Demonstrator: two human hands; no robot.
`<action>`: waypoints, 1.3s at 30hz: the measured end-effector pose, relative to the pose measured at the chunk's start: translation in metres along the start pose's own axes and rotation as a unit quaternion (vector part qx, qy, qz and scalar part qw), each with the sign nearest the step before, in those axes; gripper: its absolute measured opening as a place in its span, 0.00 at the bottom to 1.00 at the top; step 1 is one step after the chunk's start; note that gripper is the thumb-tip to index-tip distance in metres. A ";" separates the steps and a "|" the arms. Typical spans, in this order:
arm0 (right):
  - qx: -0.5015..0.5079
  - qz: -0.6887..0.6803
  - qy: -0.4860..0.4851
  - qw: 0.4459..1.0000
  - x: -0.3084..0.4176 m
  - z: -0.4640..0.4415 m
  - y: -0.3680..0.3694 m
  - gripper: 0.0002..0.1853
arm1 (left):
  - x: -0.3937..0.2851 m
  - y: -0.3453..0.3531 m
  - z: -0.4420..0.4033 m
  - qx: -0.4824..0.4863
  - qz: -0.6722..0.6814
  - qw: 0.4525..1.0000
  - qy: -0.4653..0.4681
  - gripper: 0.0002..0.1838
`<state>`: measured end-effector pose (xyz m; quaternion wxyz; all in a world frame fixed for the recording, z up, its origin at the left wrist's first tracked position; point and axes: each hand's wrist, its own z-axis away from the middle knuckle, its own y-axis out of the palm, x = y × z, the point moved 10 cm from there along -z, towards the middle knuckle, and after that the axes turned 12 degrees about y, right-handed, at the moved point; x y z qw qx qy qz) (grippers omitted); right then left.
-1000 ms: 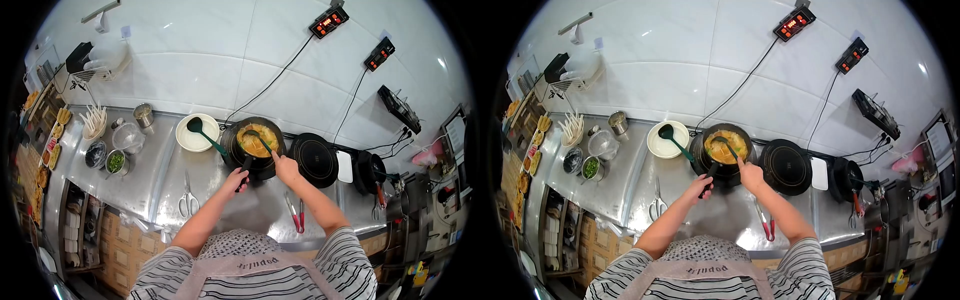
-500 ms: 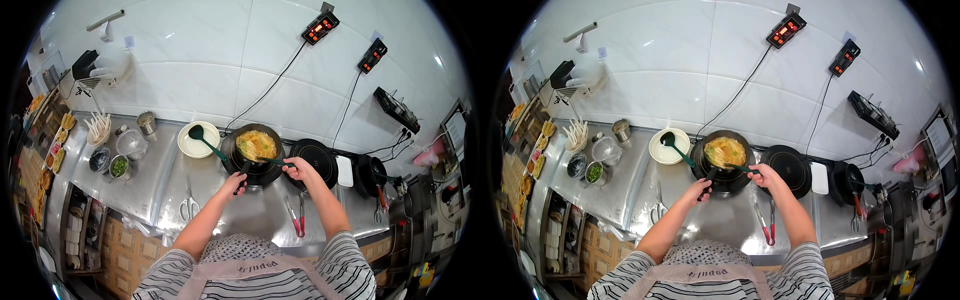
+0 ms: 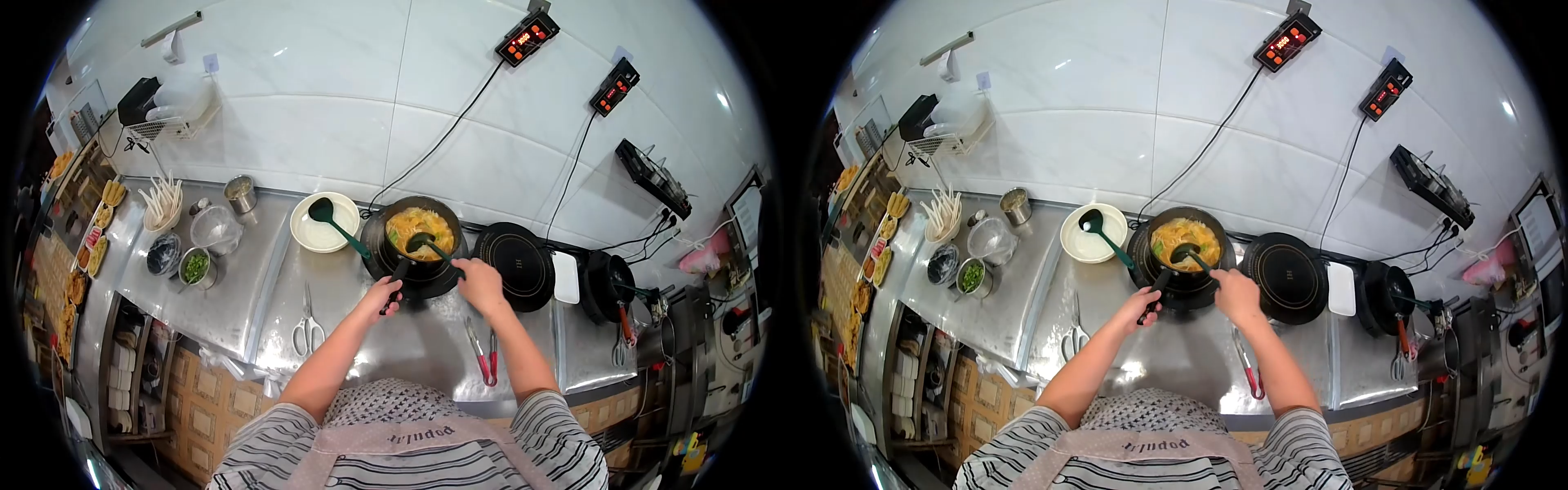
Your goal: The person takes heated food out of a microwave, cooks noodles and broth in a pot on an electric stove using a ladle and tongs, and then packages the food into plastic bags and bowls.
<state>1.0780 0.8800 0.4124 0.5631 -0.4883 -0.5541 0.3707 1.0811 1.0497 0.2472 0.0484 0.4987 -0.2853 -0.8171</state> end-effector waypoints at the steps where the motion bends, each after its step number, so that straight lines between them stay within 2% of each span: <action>1: 0.002 -0.003 -0.001 1.000 0.003 -0.003 0.013 0.17 | 0.000 0.000 0.000 0.002 0.000 1.000 0.002 0.08; 5: -0.032 -0.089 0.023 0.995 0.005 -0.024 0.030 0.19 | -0.001 0.000 0.000 0.003 0.001 1.000 0.001 0.08; 8: -0.129 -0.208 0.015 0.970 0.003 -0.032 0.037 0.15 | -0.001 0.000 0.001 -0.004 0.000 1.000 0.000 0.07; 9: -0.171 -0.236 -0.014 0.956 0.007 -0.032 0.039 0.14 | 0.000 0.000 0.001 -0.006 0.005 1.000 0.000 0.07; 12: -0.133 -0.180 -0.041 0.974 0.009 -0.030 0.053 0.16 | -0.001 0.001 0.002 -0.006 0.002 1.000 0.000 0.07; 13: -0.119 -0.100 -0.065 0.986 0.009 -0.024 0.053 0.17 | -0.002 0.001 0.003 -0.005 -0.002 1.000 0.001 0.08; 17: -0.112 0.037 -0.094 0.989 -0.007 -0.005 0.035 0.14 | 0.001 -0.001 0.000 0.000 -0.001 1.000 -0.001 0.08; 24: -0.098 -0.080 -0.032 0.992 -0.046 0.018 -0.030 0.16 | 0.001 0.000 0.000 0.001 0.002 1.000 -0.004 0.08; 27: -0.049 -0.078 -0.002 0.996 -0.054 0.016 -0.041 0.15 | -0.001 0.000 0.002 0.001 -0.001 1.000 -0.005 0.07; 29: -0.006 -0.111 0.005 0.994 -0.053 0.013 -0.039 0.14 | 0.000 0.001 0.002 0.000 0.003 1.000 -0.009 0.07; 32: 0.009 -0.174 -0.056 0.983 -0.042 0.005 -0.014 0.14 | -0.001 0.003 0.001 0.001 0.008 1.000 -0.015 0.08; 33: 0.024 -0.192 -0.039 0.980 -0.040 0.002 -0.005 0.15 | -0.001 0.003 0.002 0.003 0.003 1.000 -0.014 0.08; 36: 0.024 -0.200 -0.033 0.979 -0.032 -0.013 0.015 0.15 | -0.004 0.003 0.004 -0.001 -0.009 1.000 -0.013 0.08; 39: -0.010 -0.131 -0.030 0.991 -0.023 -0.029 0.028 0.15 | -0.003 0.003 0.005 -0.002 -0.011 1.000 -0.013 0.08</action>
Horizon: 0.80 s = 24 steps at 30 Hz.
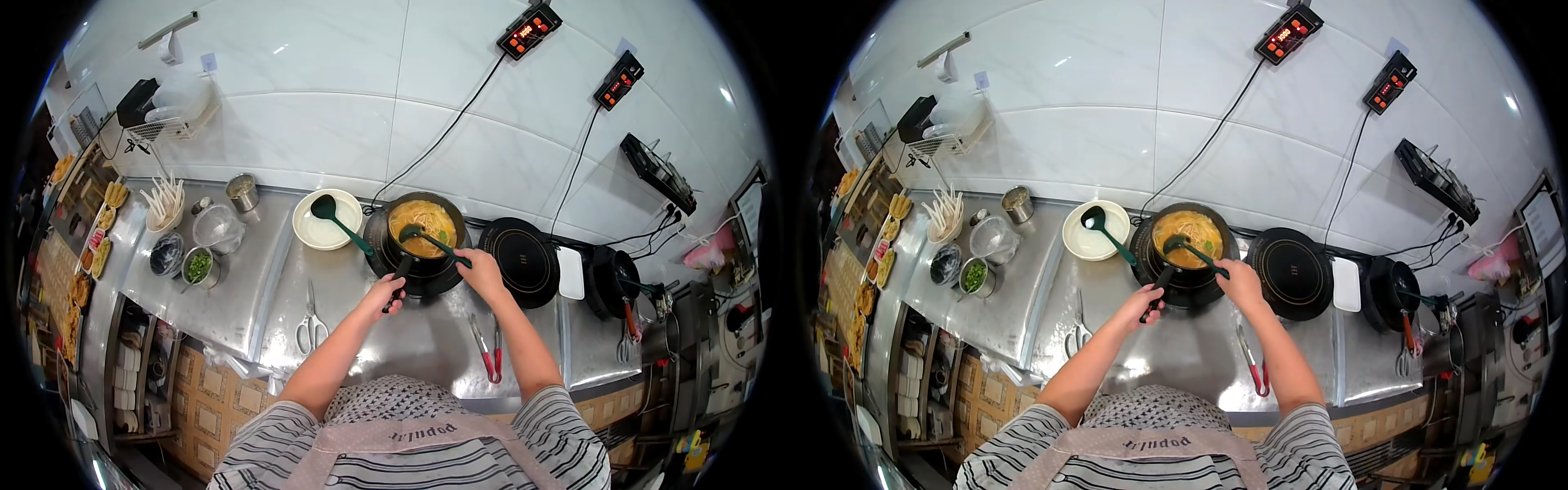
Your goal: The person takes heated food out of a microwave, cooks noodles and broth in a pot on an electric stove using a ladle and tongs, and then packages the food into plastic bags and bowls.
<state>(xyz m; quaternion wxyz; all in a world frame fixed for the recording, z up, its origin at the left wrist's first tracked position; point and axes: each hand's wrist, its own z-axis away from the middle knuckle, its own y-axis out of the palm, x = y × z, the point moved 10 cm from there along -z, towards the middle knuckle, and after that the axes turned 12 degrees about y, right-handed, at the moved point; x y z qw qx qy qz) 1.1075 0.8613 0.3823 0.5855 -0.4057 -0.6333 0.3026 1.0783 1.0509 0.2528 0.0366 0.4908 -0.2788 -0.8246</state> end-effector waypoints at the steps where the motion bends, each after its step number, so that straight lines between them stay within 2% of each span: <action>1: -0.014 0.026 0.000 1.000 0.000 -0.004 0.003 0.15 | 0.001 0.000 0.000 0.001 0.001 1.000 0.000 0.08; 7: -0.056 0.190 -0.053 0.979 -0.003 -0.012 0.011 0.18 | 0.001 -0.001 0.000 -0.001 0.017 1.000 0.005 0.08; 11: -0.005 0.321 -0.075 0.944 -0.002 -0.009 0.010 0.18 | 0.002 -0.002 -0.002 -0.010 0.020 1.000 0.017 0.07; 15: 0.083 0.378 -0.037 0.922 0.009 -0.008 0.003 0.12 | 0.001 -0.002 -0.001 -0.012 0.022 0.999 0.023 0.07; 17: 0.144 0.374 -0.039 0.915 0.027 -0.006 -0.008 0.12 | 0.001 -0.002 -0.002 -0.008 0.022 0.999 0.028 0.07; 18: 0.142 0.343 -0.045 0.927 0.033 -0.011 -0.013 0.15 | 0.001 -0.002 -0.003 -0.007 0.020 0.999 0.029 0.07; 21: 0.306 0.250 0.046 0.918 0.028 -0.022 -0.003 0.15 | 0.000 -0.003 -0.003 -0.008 0.018 0.999 0.030 0.07; 22: 0.338 0.191 0.071 0.919 0.020 -0.027 0.003 0.17 | 0.000 -0.003 -0.003 -0.008 0.017 0.999 0.028 0.07; 24: 0.395 -0.002 0.208 0.895 -0.025 -0.033 0.029 0.18 | 0.002 -0.003 -0.003 -0.008 0.025 0.999 0.023 0.07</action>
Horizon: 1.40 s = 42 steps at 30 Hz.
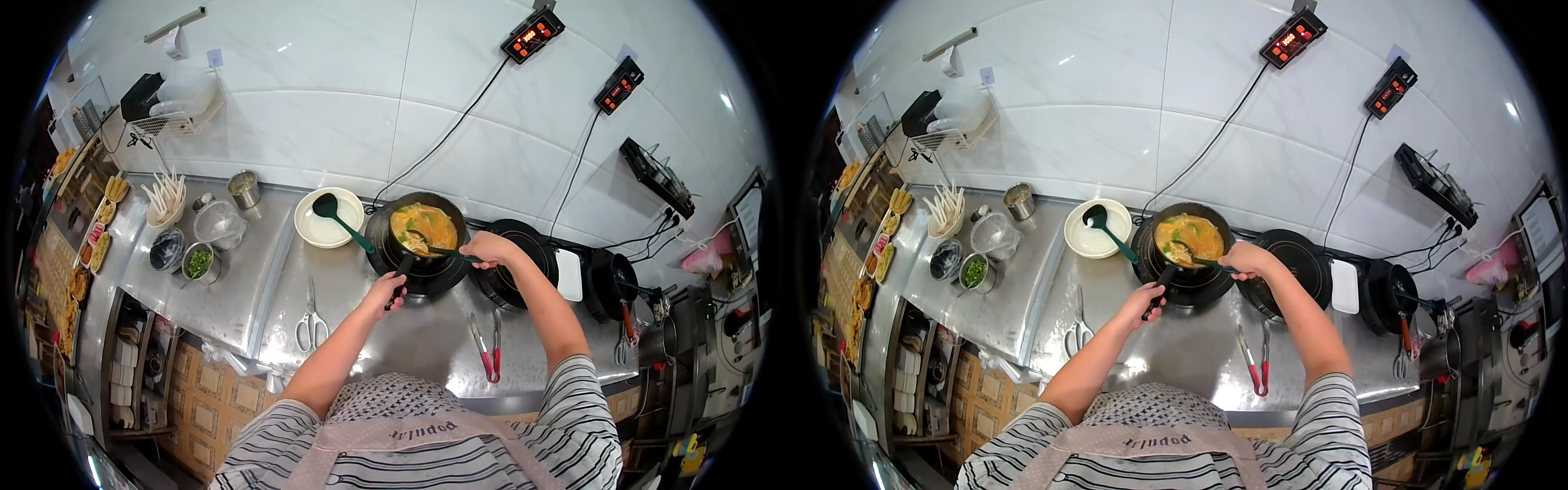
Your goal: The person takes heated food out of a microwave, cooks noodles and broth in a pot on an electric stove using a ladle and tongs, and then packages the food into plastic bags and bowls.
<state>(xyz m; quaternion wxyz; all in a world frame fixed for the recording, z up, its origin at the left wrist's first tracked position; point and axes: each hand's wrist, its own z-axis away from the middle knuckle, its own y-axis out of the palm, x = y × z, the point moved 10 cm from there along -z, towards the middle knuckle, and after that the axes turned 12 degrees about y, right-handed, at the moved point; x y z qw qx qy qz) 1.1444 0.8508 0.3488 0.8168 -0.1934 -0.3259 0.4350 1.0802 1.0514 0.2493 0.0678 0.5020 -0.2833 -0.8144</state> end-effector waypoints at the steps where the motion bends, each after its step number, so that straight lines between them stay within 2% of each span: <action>1: 0.050 -0.109 0.025 0.992 -0.013 -0.013 0.004 0.19 | 0.000 0.000 0.000 0.000 0.004 1.000 -0.002 0.07; 3: 0.170 -0.327 0.076 0.926 -0.035 -0.017 0.026 0.18 | 0.001 0.000 0.000 0.001 -0.006 1.000 -0.003 0.07; 5: 0.299 -0.476 0.092 0.822 -0.047 -0.015 0.044 0.17 | 0.000 -0.001 -0.001 -0.001 -0.010 1.000 -0.002 0.07; 6: 0.256 -0.498 0.085 0.824 -0.050 -0.009 0.040 0.14 | 0.000 -0.002 -0.001 -0.002 -0.010 1.000 -0.002 0.08; 10: 0.023 -0.430 0.027 0.902 -0.058 0.008 0.011 0.15 | 0.006 -0.004 -0.005 0.003 0.001 1.000 -0.002 0.09; 13: -0.122 -0.244 -0.024 0.962 -0.052 0.024 -0.009 0.15 | 0.005 -0.002 -0.004 0.008 0.009 1.000 -0.004 0.09; 14: -0.226 -0.160 -0.070 0.958 -0.042 0.034 -0.019 0.15 | 0.005 -0.001 -0.004 0.010 0.008 1.000 -0.005 0.09; 17: -0.400 0.026 -0.109 0.910 -0.019 0.081 -0.030 0.18 | 0.005 -0.002 -0.004 0.013 0.006 1.000 -0.007 0.09; 21: -0.413 0.070 -0.092 0.903 0.011 0.117 -0.016 0.17 | 0.005 -0.003 -0.003 0.007 0.002 1.000 -0.012 0.10; 25: -0.389 0.087 -0.114 0.910 0.019 0.084 0.009 0.17 | 0.000 0.001 0.001 -0.003 0.002 1.000 -0.009 0.08; 28: -0.441 -0.055 -0.124 0.887 0.008 0.070 -0.004 0.17 | 0.003 0.000 -0.002 0.006 0.009 1.000 -0.014 0.08; 32: -0.498 -0.110 -0.167 0.844 0.012 0.049 0.003 0.18 | 0.002 0.001 0.000 0.003 0.004 1.000 -0.009 0.09; 37: -0.432 -0.117 -0.179 0.876 0.011 0.022 0.031 0.18 | 0.001 0.000 0.001 0.004 -0.009 1.000 -0.011 0.08; 40: -0.384 -0.174 -0.165 0.892 0.000 0.053 0.022 0.17 | 0.002 0.000 0.001 0.001 -0.007 1.000 -0.015 0.08; 42: -0.395 -0.175 -0.147 0.890 -0.007 0.083 0.010 0.17 | 0.003 -0.001 -0.002 0.006 -0.002 1.000 -0.011 0.08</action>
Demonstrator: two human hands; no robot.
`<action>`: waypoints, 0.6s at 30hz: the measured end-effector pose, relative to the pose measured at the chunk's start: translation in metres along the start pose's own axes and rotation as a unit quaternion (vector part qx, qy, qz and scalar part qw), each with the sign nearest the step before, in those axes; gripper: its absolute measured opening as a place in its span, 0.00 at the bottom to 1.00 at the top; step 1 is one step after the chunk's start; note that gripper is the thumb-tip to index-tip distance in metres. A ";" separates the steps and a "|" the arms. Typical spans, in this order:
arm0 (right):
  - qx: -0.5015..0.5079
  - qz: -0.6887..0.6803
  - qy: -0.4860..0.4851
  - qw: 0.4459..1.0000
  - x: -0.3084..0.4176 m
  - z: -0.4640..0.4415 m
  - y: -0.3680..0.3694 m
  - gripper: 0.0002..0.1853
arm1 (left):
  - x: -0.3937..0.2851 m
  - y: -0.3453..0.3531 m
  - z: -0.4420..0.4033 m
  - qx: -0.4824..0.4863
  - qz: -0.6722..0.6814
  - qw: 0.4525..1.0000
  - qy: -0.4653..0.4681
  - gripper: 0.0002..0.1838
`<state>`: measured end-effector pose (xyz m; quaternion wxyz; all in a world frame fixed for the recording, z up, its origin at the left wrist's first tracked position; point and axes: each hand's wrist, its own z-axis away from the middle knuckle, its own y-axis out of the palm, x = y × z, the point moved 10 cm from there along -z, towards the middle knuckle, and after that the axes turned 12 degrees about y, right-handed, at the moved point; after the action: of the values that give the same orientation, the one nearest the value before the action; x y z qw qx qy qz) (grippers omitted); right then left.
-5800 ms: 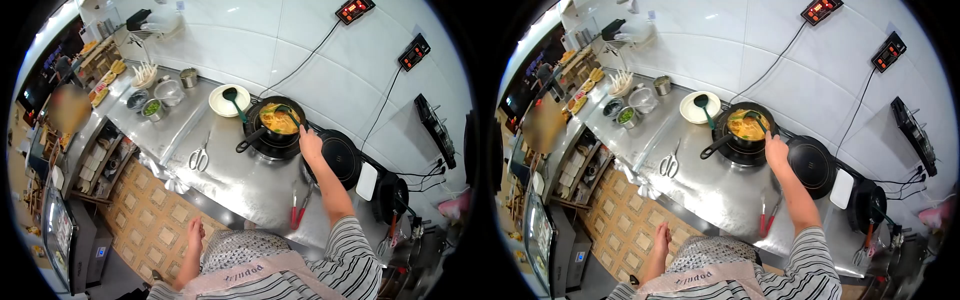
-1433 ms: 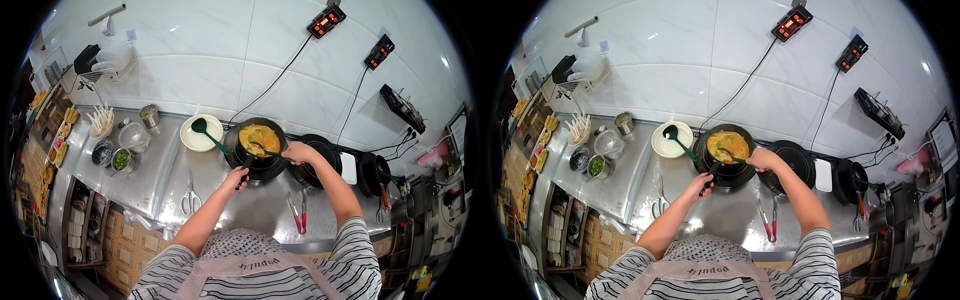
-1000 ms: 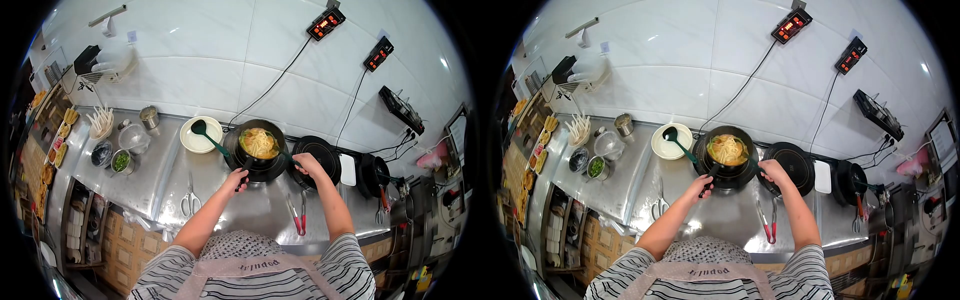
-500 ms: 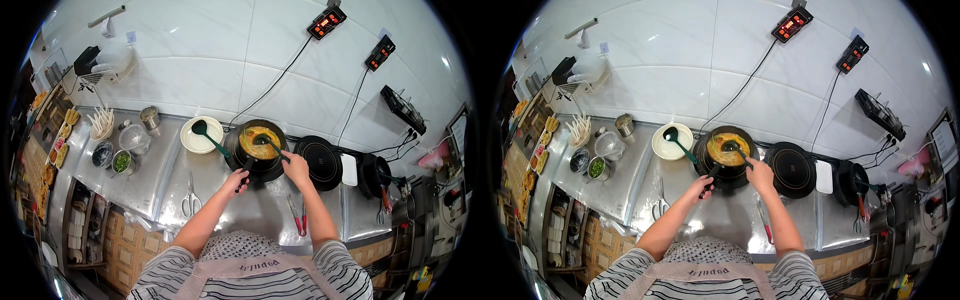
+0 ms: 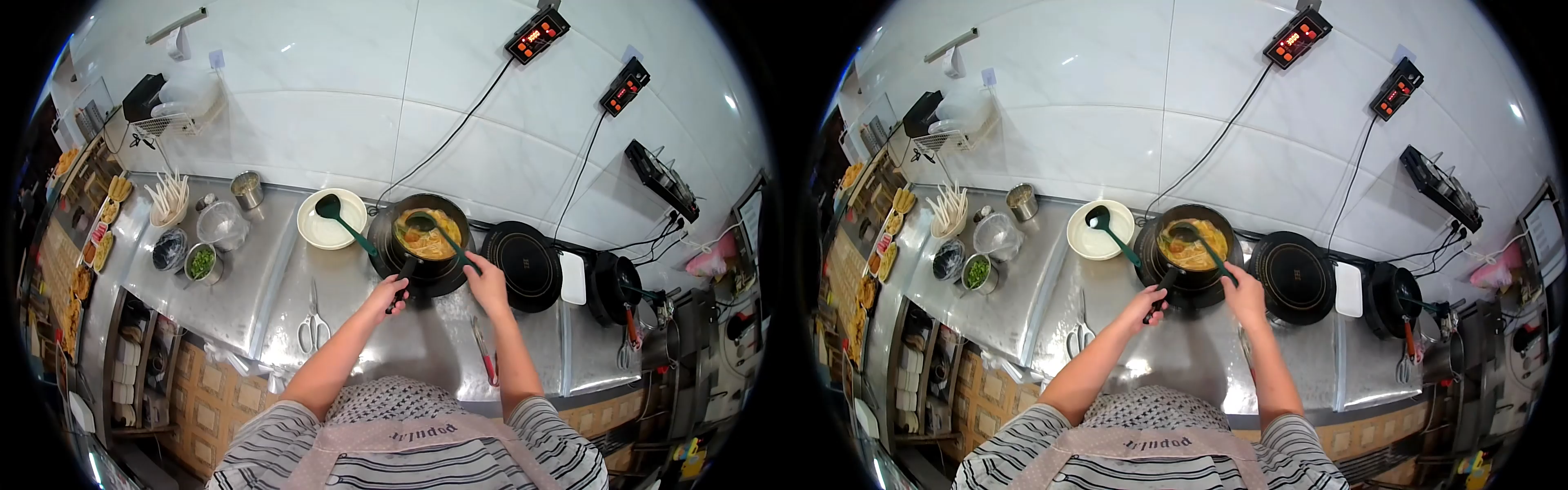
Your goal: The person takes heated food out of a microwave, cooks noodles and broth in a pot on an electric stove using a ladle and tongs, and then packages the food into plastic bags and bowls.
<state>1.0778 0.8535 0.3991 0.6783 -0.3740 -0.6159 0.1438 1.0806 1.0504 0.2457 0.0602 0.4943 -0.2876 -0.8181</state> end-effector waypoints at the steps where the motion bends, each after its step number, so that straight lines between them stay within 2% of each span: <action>1: -0.014 -0.007 -0.003 1.000 0.000 0.004 -0.011 0.17 | 0.001 0.000 -0.001 0.002 0.002 1.000 0.002 0.08; 2: -0.040 0.011 -0.041 0.998 0.007 0.010 -0.021 0.17 | 0.002 -0.001 0.000 0.000 0.002 1.000 -0.001 0.08; 5: -0.032 0.129 -0.052 0.990 0.011 0.018 -0.026 0.16 | 0.000 0.000 0.000 -0.005 0.001 1.000 -0.005 0.08; 6: -0.034 0.135 -0.088 0.986 0.009 0.019 -0.019 0.16 | 0.000 0.000 0.001 -0.005 0.000 1.000 -0.005 0.08; 9: -0.017 0.181 -0.065 0.981 0.007 0.013 0.008 0.16 | 0.001 0.001 0.001 -0.002 0.005 1.000 -0.004 0.08; 13: -0.088 0.107 -0.066 0.988 -0.006 -0.008 0.019 0.16 | -0.001 0.002 0.002 -0.001 -0.006 1.000 -0.004 0.09; 16: -0.097 0.125 -0.058 0.986 -0.010 -0.010 0.032 0.17 | 0.000 0.001 0.001 0.004 0.008 1.000 -0.001 0.08; 18: -0.065 0.148 -0.058 0.985 -0.017 -0.002 0.036 0.17 | -0.002 0.001 0.002 -0.001 -0.007 1.000 0.001 0.08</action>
<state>1.0860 0.8664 0.3623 0.5869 -0.4957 -0.5997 0.2238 1.0800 1.0510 0.2480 0.0551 0.4971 -0.2834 -0.8183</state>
